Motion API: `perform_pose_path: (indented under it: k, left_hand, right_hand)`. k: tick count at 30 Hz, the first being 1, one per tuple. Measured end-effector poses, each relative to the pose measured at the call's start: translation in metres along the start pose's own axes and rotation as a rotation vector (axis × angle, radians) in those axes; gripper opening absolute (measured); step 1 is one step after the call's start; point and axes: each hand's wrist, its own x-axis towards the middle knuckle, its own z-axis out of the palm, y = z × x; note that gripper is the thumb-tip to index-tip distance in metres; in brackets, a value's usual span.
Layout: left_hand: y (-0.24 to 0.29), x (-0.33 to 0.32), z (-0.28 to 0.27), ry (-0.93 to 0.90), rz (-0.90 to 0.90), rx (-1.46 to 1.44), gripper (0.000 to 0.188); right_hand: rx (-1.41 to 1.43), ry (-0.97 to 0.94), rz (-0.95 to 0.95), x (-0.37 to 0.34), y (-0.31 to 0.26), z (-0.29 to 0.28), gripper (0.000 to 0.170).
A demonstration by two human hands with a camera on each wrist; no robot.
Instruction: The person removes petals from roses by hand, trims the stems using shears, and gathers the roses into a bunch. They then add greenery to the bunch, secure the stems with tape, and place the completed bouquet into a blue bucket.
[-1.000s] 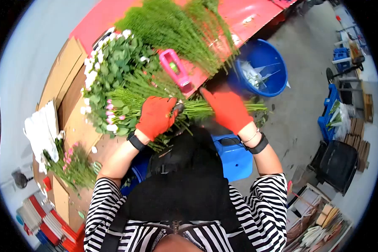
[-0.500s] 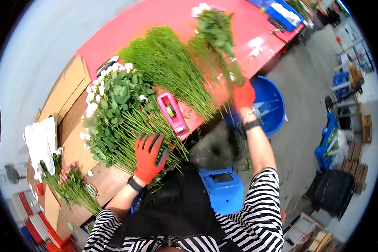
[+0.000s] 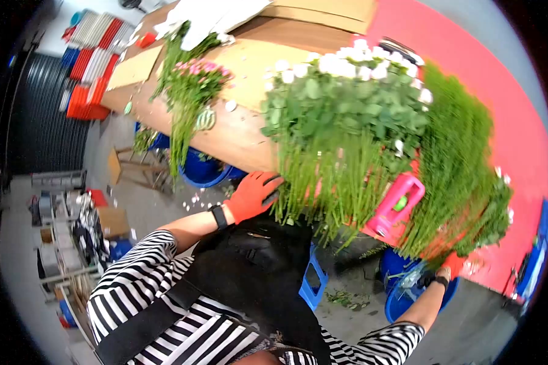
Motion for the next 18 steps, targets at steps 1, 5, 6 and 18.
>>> perform_pose_path:
  k: [1,5,6,18]
  left_hand:
    - [-0.006,-0.006,-0.002,0.04,-0.059,-0.002,0.048]
    - [-0.059,-0.029,-0.015,0.177,-0.359,-0.052,0.044]
    - [-0.077,-0.035,-0.015,0.208,-0.428,-0.083,0.042]
    - [-0.222,-0.074,-0.005,0.201,-0.36,-0.619,0.021]
  right_hand:
    - [-0.24,0.04,0.248,-0.034,-0.06,-0.033,0.064]
    - [0.051,0.405,-0.193,-0.063,-0.127,-0.031,0.057]
    - [0.183,0.483,-0.417,-0.066,-0.136,-0.03,0.055]
    - [-0.089,-0.106,-0.868,-0.526,-0.495,0.135,0.057]
